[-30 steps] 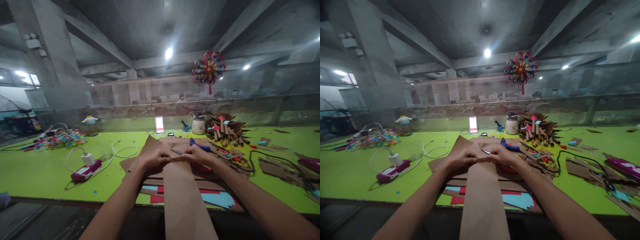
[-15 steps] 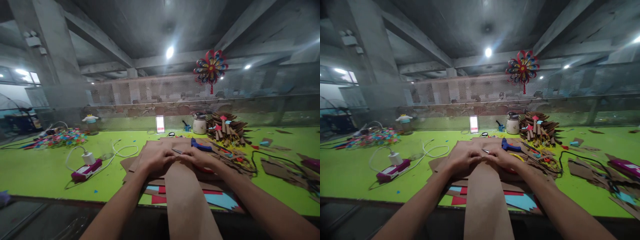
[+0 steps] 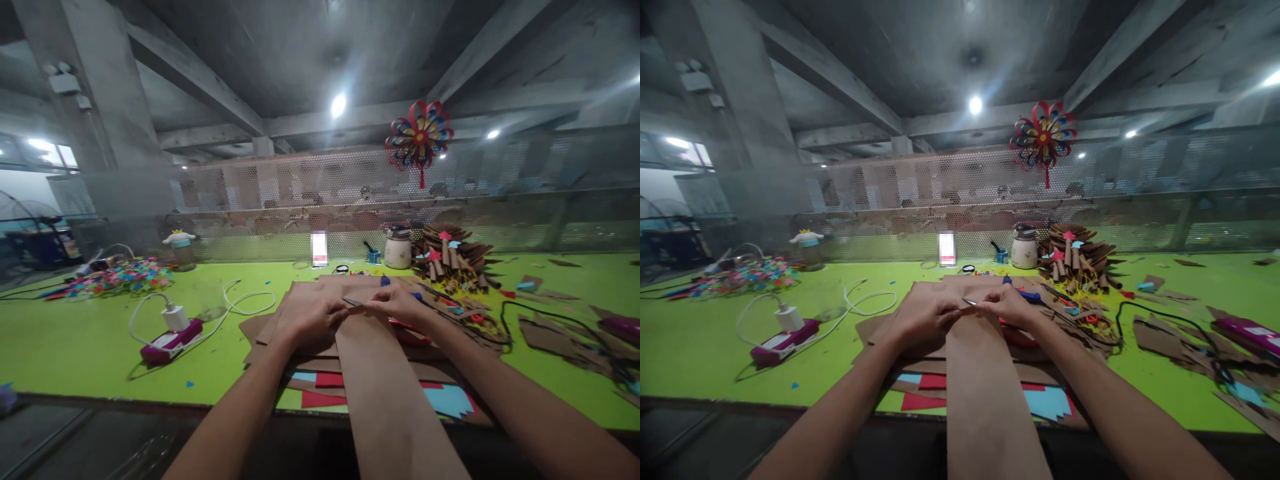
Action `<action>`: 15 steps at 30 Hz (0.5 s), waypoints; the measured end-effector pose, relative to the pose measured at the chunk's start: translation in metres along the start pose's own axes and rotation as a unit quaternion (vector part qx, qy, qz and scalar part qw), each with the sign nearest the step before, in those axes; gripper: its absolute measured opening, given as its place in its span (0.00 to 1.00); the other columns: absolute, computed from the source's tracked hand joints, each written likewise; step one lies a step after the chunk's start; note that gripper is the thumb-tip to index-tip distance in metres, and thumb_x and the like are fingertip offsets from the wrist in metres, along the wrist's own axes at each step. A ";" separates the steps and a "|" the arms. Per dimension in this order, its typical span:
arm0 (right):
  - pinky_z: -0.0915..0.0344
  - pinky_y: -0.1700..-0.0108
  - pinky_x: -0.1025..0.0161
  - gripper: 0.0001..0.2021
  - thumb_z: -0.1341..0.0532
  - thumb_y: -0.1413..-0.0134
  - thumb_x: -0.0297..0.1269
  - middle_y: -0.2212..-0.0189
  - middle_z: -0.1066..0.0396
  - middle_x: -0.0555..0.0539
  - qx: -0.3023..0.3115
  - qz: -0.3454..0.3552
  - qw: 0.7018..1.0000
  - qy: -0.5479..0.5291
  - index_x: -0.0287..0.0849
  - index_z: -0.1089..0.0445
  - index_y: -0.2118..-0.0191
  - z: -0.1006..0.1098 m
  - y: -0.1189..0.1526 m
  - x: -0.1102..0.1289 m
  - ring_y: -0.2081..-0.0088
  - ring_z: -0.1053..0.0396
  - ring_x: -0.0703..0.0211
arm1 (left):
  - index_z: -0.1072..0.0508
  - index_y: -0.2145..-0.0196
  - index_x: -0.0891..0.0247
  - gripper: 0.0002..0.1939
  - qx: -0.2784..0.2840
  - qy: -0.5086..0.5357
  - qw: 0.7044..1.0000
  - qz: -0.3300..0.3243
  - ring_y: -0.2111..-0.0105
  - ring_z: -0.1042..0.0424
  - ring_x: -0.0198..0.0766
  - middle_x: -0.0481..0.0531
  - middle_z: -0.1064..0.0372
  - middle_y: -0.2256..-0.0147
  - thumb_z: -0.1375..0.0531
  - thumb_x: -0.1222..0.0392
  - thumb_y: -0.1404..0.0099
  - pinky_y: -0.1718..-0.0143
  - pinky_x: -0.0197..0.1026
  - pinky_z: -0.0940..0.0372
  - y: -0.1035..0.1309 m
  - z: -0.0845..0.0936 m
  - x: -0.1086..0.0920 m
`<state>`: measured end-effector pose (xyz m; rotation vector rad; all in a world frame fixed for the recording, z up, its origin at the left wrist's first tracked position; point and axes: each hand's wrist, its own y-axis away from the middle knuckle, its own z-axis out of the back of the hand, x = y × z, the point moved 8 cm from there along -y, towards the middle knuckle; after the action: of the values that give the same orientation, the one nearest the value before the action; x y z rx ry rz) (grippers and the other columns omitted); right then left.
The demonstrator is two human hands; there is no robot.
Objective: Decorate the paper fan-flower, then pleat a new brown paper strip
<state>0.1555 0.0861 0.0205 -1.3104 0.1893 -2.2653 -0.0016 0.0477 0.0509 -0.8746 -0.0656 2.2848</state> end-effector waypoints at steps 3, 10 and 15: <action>0.44 0.75 0.68 0.18 0.37 0.59 0.50 0.80 0.31 0.49 -0.015 -0.019 0.999 -0.031 0.36 0.27 0.76 0.004 0.000 -0.004 0.78 0.39 0.65 | 0.26 0.66 0.63 0.13 0.047 0.024 0.998 -0.027 0.71 0.41 0.36 0.51 0.34 0.73 0.46 0.54 0.38 0.72 0.35 0.49 -0.007 -0.011 0.002; 0.49 0.77 0.68 0.20 0.38 0.59 0.52 0.84 0.37 0.51 -0.020 -0.024 0.997 -0.064 0.35 0.27 0.75 0.008 0.004 0.011 0.80 0.43 0.67 | 0.33 0.70 0.66 0.18 0.153 0.190 0.970 -0.002 0.79 0.44 0.30 0.45 0.42 0.80 0.51 0.48 0.36 0.77 0.34 0.49 -0.013 -0.030 0.016; 0.49 0.77 0.68 0.16 0.40 0.55 0.47 0.84 0.37 0.51 -0.040 0.000 0.999 0.036 0.37 0.27 0.76 0.009 0.000 0.007 0.80 0.43 0.66 | 0.31 0.71 0.66 0.15 0.103 0.134 0.985 0.013 0.74 0.40 0.33 0.48 0.37 0.76 0.47 0.50 0.38 0.72 0.35 0.45 -0.015 -0.030 0.017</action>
<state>0.1601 0.0836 0.0300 -1.2698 0.3089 -2.3288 0.0162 0.0641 0.0224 -1.0668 0.2980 2.1294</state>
